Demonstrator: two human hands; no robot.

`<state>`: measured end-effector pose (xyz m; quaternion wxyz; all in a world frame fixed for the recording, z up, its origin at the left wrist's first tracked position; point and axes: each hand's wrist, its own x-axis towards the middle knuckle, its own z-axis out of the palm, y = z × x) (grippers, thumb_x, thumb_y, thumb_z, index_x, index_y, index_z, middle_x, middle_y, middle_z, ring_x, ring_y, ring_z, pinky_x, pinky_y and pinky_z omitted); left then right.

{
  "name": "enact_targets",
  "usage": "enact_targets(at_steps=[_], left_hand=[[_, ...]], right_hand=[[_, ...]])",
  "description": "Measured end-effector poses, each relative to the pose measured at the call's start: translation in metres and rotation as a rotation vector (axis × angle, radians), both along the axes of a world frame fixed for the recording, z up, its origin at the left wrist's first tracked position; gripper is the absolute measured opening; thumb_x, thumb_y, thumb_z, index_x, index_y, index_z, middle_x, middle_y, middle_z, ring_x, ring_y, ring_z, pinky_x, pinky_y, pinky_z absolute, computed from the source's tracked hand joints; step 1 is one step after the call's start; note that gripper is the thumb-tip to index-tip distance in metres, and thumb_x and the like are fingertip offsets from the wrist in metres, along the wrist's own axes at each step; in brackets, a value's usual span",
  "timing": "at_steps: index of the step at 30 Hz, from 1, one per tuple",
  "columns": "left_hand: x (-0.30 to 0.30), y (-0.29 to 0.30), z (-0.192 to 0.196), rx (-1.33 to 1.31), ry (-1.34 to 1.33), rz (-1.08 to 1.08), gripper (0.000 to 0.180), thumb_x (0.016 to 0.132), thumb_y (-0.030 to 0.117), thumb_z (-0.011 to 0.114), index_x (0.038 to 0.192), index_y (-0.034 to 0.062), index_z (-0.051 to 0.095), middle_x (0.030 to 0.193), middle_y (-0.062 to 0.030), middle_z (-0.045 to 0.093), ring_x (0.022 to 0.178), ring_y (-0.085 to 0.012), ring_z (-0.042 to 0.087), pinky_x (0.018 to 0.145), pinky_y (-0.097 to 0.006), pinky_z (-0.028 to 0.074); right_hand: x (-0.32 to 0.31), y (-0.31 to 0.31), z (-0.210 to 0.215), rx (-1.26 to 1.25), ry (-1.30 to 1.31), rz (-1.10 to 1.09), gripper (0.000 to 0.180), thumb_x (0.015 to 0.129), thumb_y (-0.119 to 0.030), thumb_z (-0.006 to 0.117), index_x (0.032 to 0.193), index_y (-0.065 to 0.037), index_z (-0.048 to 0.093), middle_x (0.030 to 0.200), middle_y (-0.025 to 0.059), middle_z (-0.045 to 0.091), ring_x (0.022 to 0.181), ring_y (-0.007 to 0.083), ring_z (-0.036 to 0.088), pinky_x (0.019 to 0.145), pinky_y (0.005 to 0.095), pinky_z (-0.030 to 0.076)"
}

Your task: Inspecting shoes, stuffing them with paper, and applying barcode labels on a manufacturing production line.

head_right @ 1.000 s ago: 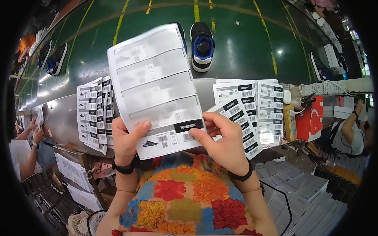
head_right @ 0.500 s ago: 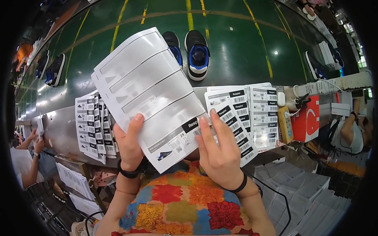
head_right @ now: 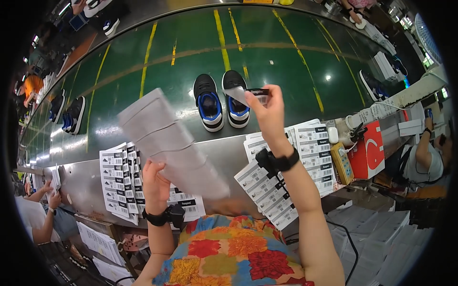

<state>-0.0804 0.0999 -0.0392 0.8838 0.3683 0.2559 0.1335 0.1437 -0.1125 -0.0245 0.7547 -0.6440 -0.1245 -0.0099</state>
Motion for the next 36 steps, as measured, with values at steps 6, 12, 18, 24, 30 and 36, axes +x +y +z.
enact_targets(at_steps=[6,12,18,24,30,36], left_hand=[[0.001,-0.007,-0.006,-0.948,-0.546,-0.469,0.058,0.093,0.047,0.056,0.127,0.0005,0.044,0.081,-0.003,0.047,0.067,-0.0115,0.05,0.073,-0.028,0.036],[0.009,-0.01,0.011,-1.055,-0.436,-0.635,0.047,0.094,0.042,0.057,0.112,0.0012,0.044,0.075,0.0012,0.044,0.06,-0.0059,0.047,0.067,-0.024,0.035],[0.001,-0.046,0.049,-0.669,-0.16,-0.561,0.061,0.096,0.045,0.047,0.125,-0.0078,0.046,0.091,-0.0091,0.055,0.069,-0.0143,0.055,0.075,-0.025,0.042],[-0.05,0.056,-0.011,-0.055,-0.064,-0.428,0.062,0.101,0.051,0.036,0.13,-0.0024,0.049,0.121,-0.0191,0.06,0.104,-0.0275,0.064,0.084,-0.038,0.055],[-0.07,0.041,-0.027,0.703,0.449,-0.417,0.059,0.084,0.007,0.072,0.134,-0.004,0.043,0.098,-0.0133,0.067,0.087,-0.0138,0.061,0.075,-0.028,0.05],[-0.068,0.04,-0.025,1.114,0.607,-0.326,0.055,0.082,0.007,0.07,0.131,-0.004,0.046,0.095,-0.0164,0.063,0.087,-0.0264,0.063,0.079,-0.034,0.051]], right_hand=[[0.069,-0.003,-0.071,-0.69,-0.161,-0.242,0.066,0.072,-0.028,0.085,0.123,-0.007,0.05,0.104,0.0141,0.058,0.103,0.0283,0.053,0.09,0.0398,0.044],[0.017,0.012,0.001,-0.549,-0.177,-0.193,0.081,0.079,-0.026,0.08,0.143,-0.003,0.036,0.132,0.0191,0.049,0.116,0.0286,0.048,0.097,0.0389,0.043],[-0.069,0.031,0.023,0.101,0.584,0.733,0.045,0.088,-0.018,0.073,0.125,-0.002,0.054,0.106,0.0038,0.068,0.092,0.0084,0.062,0.081,0.0249,0.049],[-0.088,0.032,-0.026,-0.003,0.447,0.62,0.025,0.092,-0.009,0.065,0.113,0.003,0.06,0.098,0.0057,0.07,0.084,0.01,0.066,0.072,0.0295,0.054],[-0.099,0.032,-0.04,-0.923,-0.402,0.342,0.049,0.08,-0.02,0.074,0.119,-0.002,0.05,0.103,0.0202,0.057,0.099,0.0369,0.057,0.082,0.0412,0.049],[-0.049,0.01,-0.034,-1.324,-0.667,0.001,0.062,0.075,-0.025,0.078,0.128,-0.011,0.048,0.118,0.021,0.046,0.111,0.0392,0.044,0.087,0.0533,0.046]])
